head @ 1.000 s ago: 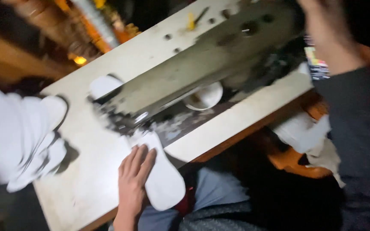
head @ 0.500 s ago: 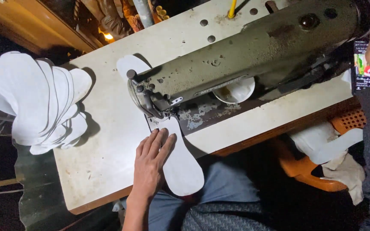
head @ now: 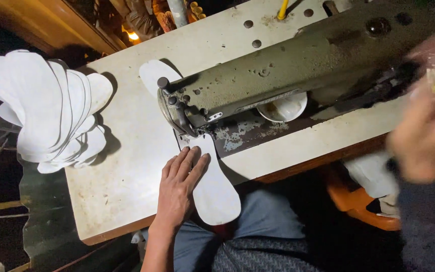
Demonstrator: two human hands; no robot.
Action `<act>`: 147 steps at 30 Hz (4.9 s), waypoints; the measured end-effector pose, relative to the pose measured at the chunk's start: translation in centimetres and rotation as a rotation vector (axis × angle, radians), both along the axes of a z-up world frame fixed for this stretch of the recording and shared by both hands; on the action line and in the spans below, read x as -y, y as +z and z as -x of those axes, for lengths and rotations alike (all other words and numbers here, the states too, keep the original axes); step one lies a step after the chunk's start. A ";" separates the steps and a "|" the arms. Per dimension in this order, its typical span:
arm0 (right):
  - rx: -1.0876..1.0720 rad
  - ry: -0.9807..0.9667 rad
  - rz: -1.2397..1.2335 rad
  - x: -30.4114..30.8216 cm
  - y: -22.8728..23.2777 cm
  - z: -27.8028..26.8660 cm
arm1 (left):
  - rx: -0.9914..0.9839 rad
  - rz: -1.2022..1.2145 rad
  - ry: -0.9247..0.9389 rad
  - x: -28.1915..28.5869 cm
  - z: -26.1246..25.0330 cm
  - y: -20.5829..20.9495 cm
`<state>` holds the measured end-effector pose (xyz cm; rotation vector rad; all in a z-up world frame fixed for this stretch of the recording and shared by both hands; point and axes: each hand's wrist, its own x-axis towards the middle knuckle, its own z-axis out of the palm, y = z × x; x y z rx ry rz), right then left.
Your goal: Sewing the edges or components of shoe insoles using an industrial sewing machine.
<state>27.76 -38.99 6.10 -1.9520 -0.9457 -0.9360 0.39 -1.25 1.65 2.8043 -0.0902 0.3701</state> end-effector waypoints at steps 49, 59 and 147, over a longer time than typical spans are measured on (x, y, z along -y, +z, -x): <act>-0.070 0.483 0.418 -18.1 -4.2 14.9 | 0.189 0.319 0.084 -0.1 0.3 0.0; -0.101 0.507 0.409 -17.7 -4.3 14.9 | 0.200 0.324 0.108 0.3 0.0 0.2; -0.204 0.465 0.513 -19.1 -4.1 13.9 | 0.064 0.056 0.186 -0.9 0.4 0.7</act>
